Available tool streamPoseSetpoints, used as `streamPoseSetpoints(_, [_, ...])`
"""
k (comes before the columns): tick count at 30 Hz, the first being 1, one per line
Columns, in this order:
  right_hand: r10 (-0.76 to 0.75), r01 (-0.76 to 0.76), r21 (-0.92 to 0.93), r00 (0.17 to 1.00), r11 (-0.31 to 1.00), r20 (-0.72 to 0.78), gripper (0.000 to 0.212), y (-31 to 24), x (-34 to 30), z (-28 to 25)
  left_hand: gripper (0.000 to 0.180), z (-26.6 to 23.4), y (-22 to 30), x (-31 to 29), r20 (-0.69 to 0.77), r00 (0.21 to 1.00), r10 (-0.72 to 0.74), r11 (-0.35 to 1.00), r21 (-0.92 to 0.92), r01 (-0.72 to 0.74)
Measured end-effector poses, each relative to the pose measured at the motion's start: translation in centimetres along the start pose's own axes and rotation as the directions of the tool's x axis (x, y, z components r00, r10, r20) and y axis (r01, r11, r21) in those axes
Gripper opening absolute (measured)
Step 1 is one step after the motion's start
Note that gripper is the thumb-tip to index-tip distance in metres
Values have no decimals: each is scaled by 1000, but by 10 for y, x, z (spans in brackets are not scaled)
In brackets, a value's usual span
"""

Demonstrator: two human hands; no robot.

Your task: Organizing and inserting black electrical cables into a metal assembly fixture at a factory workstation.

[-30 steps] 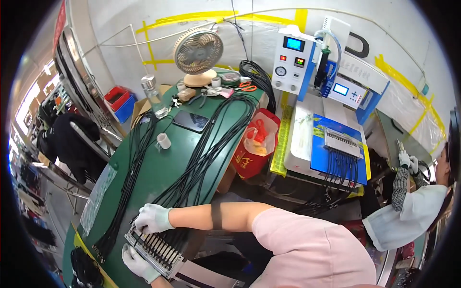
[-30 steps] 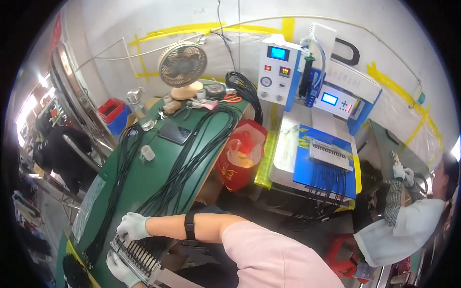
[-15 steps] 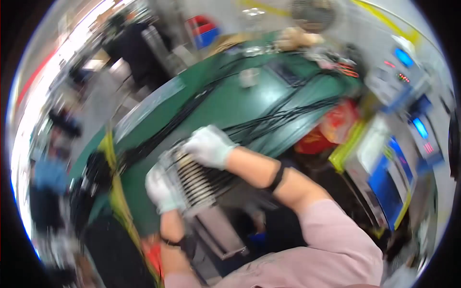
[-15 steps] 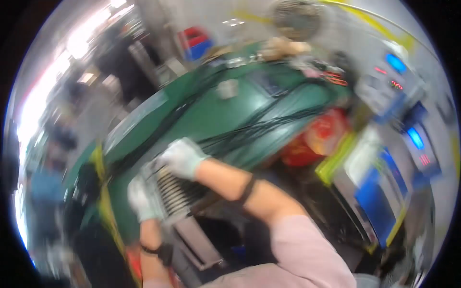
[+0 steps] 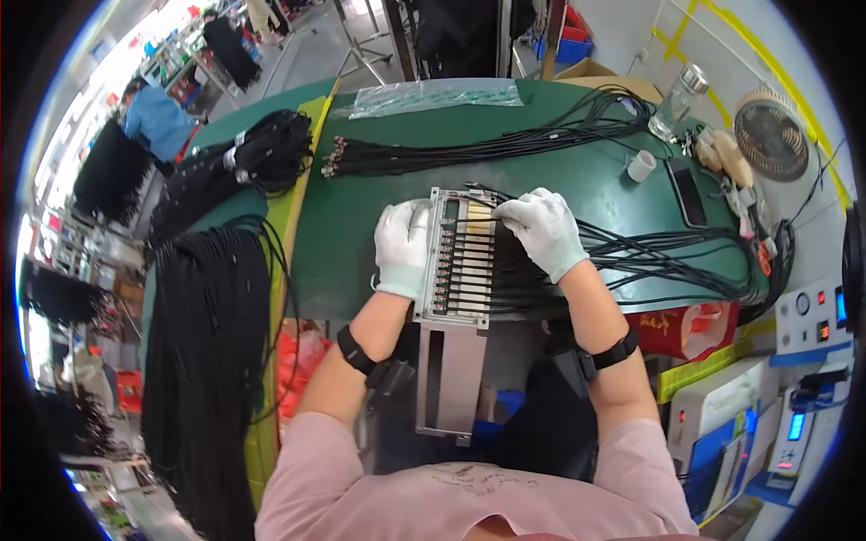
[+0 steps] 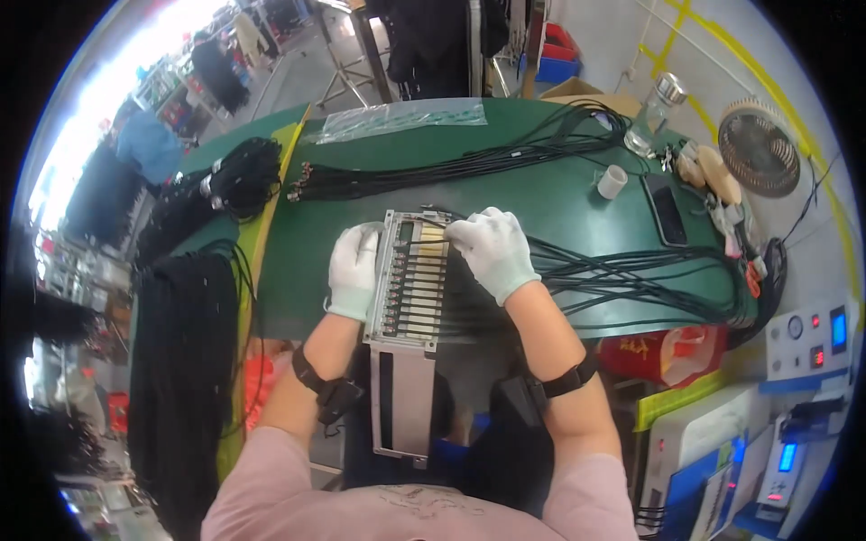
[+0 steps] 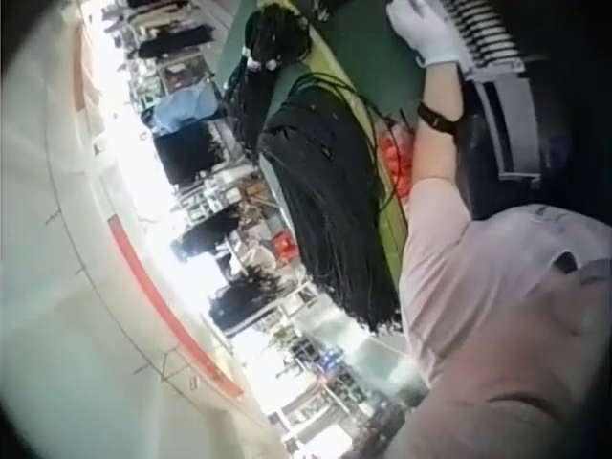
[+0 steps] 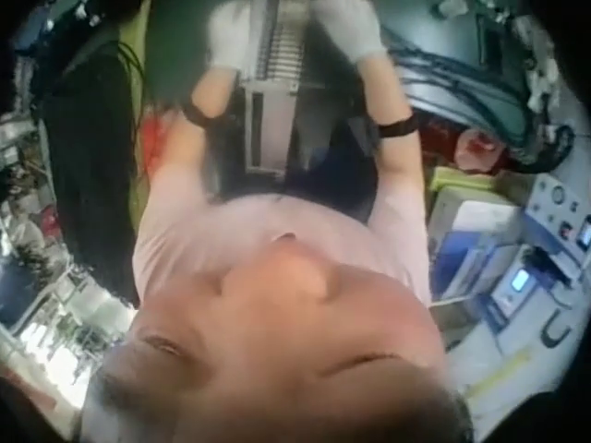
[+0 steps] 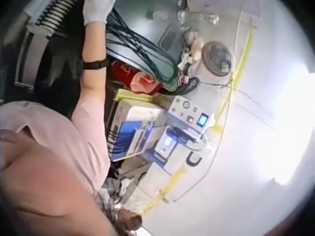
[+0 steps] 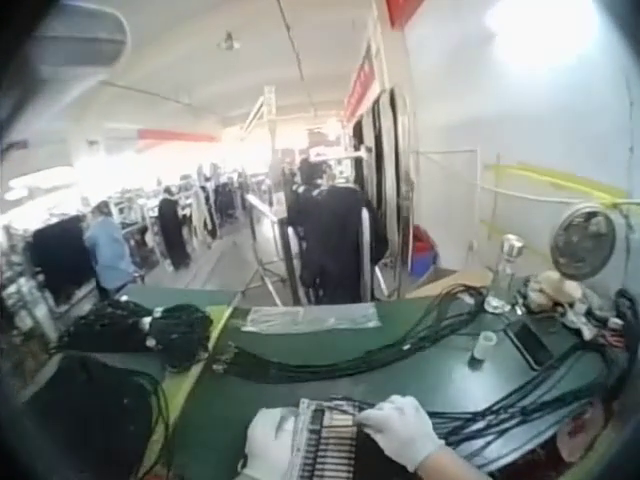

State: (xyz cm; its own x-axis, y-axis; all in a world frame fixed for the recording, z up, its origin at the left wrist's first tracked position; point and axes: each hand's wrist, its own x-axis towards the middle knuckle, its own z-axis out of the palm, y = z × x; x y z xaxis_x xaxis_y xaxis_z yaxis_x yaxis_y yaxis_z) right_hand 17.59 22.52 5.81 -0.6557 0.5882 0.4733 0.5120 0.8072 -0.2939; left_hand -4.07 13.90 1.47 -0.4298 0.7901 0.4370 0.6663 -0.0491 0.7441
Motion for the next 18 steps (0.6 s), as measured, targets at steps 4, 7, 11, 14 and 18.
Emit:
streamPoseSetpoints(4, [4,-5,-17,1000,1000,-16,12,-3,2,1,20,-4,2,5,13,999,29,999,19,-30])
streamPoseSetpoints(7, [-1,1,-9,1000,1000,-7,11,-7,3,3,21,-6,6,4,62,997,-47,999,10,46])
streamPoseSetpoints(11, [-2,2,-1,1000,1000,-13,10,0,2,8,21,0,22,7,124,928,350,919,149,-366])
streamPoseSetpoints(14, [75,-75,37,997,997,0,12,8,2,14,21,-4,35,2,294,840,456,754,373,-540])
streamPoseSetpoints(18, [205,-191,-228,978,955,39,15,10,12,5,21,-1,37,3,299,831,470,753,356,-554])
